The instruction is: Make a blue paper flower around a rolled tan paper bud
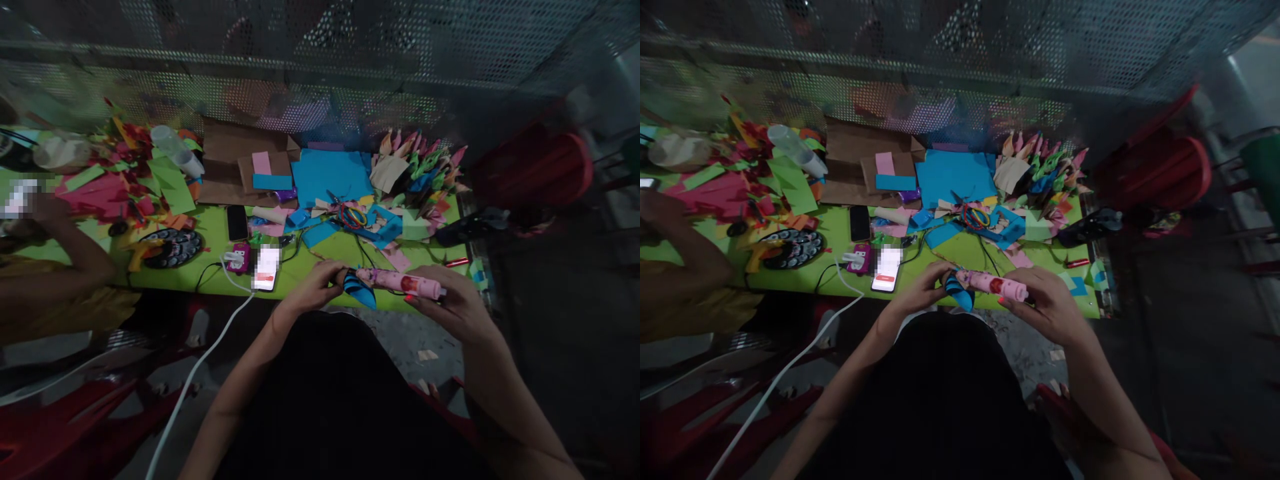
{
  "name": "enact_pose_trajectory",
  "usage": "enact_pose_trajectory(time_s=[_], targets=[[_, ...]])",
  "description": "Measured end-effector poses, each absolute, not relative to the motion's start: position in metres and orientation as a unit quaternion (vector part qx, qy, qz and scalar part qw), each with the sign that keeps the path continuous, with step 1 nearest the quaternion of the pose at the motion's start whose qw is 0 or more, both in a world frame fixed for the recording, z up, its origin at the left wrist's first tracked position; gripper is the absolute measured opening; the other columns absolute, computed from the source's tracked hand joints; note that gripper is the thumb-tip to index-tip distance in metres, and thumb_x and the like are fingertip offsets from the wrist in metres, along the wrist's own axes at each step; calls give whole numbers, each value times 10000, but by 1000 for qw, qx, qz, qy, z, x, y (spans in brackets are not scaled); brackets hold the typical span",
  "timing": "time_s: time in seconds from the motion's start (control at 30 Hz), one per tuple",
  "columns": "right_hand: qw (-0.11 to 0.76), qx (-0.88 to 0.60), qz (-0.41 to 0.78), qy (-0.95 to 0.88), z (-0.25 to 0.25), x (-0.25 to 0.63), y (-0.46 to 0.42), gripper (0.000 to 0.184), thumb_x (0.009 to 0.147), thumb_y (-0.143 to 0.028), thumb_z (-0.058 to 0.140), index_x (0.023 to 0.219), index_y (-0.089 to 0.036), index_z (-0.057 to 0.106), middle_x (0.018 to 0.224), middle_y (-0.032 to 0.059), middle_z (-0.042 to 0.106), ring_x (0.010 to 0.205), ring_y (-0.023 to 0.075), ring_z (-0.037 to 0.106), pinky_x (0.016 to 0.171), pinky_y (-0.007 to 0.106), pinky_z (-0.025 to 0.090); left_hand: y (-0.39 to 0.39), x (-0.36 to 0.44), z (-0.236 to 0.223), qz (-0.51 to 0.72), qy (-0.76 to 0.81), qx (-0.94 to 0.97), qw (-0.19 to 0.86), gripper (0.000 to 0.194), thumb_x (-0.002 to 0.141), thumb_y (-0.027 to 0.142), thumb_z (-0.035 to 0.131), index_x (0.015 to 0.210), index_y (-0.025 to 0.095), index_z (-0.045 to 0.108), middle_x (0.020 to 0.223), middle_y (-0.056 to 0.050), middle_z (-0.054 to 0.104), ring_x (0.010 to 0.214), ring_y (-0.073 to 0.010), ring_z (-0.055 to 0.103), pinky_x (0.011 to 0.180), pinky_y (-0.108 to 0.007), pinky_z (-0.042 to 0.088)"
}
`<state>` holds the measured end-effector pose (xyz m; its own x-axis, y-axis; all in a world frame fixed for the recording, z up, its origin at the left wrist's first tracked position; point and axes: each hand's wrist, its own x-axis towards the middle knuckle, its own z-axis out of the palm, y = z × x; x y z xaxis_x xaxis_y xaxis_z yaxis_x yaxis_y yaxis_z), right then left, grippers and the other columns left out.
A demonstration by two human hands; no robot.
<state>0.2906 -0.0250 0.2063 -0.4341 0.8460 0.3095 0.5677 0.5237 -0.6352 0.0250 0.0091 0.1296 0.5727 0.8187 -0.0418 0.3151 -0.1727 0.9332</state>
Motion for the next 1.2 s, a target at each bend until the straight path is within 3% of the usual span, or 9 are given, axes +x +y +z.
enact_pose_trajectory(time_s=[0.17, 1.2], targets=[[295, -454, 194, -818, 208, 294, -28, 125, 901, -368, 649, 962, -260, 664, 853, 40, 744, 705, 210, 671, 620, 334, 480, 10, 25, 128, 259, 389, 720, 512, 296, 810, 127, 593, 1096, 202, 615, 1076, -64, 644, 1015, -220, 578, 943, -363, 459], [272, -455, 159, -833, 219, 295, -26, 127, 922, -373, 612, 895, -253, 642, 782, 30, 721, 646, 191, 634, 587, 319, 435, 12, 29, 128, 262, 392, 715, 516, 260, 820, 162, 604, 1076, 196, 632, 1069, -67, 651, 1021, -226, 586, 942, -356, 462]])
